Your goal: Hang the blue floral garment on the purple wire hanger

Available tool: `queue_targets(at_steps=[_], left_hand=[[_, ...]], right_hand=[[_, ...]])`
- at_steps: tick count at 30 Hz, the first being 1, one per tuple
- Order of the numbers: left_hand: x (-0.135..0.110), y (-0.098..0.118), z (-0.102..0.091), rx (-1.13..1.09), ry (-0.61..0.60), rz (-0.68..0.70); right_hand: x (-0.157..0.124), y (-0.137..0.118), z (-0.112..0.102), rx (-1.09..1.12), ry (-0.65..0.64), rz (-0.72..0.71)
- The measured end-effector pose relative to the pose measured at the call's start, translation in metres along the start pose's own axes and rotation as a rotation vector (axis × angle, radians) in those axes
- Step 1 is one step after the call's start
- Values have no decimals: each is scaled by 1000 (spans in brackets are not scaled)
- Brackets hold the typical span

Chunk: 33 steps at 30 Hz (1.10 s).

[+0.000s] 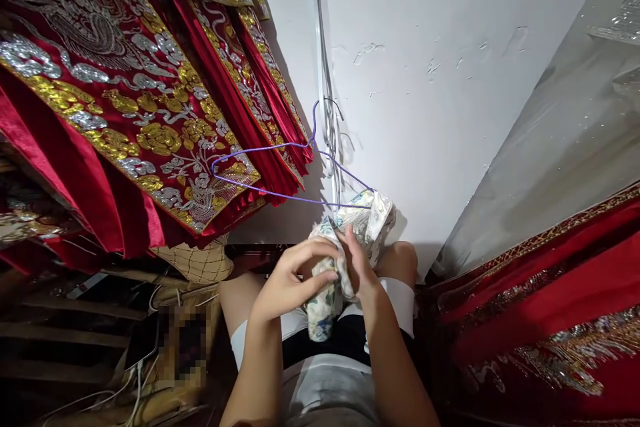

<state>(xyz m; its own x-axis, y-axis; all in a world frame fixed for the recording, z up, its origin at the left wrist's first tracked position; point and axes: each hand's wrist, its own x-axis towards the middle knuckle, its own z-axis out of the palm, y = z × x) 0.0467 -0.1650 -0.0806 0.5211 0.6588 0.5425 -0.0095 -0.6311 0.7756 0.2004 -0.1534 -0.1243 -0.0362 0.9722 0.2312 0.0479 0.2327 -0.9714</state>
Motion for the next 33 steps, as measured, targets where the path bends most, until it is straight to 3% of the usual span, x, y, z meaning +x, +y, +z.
queue_targets(at_steps=[2,4,7,10,12,14,17,19,21,23,26,30,33], left_hand=[[1,-10,-4,30,181,-12],[3,-23,-9,49,270,-55],[6,-43,-11,-32,165,-126],[5,-61,-7,-113,-3,-174],[2,-69,-8,-85,-45,-224],[-4,-72,-16,-21,-53,-294],[-14,-65,-42,141,-76,-383],[-18,-55,-64,278,-96,-419],[-20,-41,-81,378,-114,-432],[-20,-28,-93,447,-150,-433],[-21,-20,-103,582,-265,-485],[-22,-28,-114,847,-470,-705],[-14,-36,-124,991,-371,-675]], right_hand=[[-1,-12,-3,186,-31,91],[-3,-23,-5,398,-133,193],[-6,-31,-9,451,-248,214],[-9,-27,-19,283,-209,174],[-5,-21,-33,168,-134,148],[9,-16,-50,67,31,67],[48,-11,-67,-15,385,-207],[80,-8,-67,-25,487,-364],[108,-2,-61,-78,385,-388],[125,6,-54,-165,224,-310],[129,17,-54,-313,85,-199],[107,11,-76,-502,113,-218],[91,-6,-93,-570,157,-239]])
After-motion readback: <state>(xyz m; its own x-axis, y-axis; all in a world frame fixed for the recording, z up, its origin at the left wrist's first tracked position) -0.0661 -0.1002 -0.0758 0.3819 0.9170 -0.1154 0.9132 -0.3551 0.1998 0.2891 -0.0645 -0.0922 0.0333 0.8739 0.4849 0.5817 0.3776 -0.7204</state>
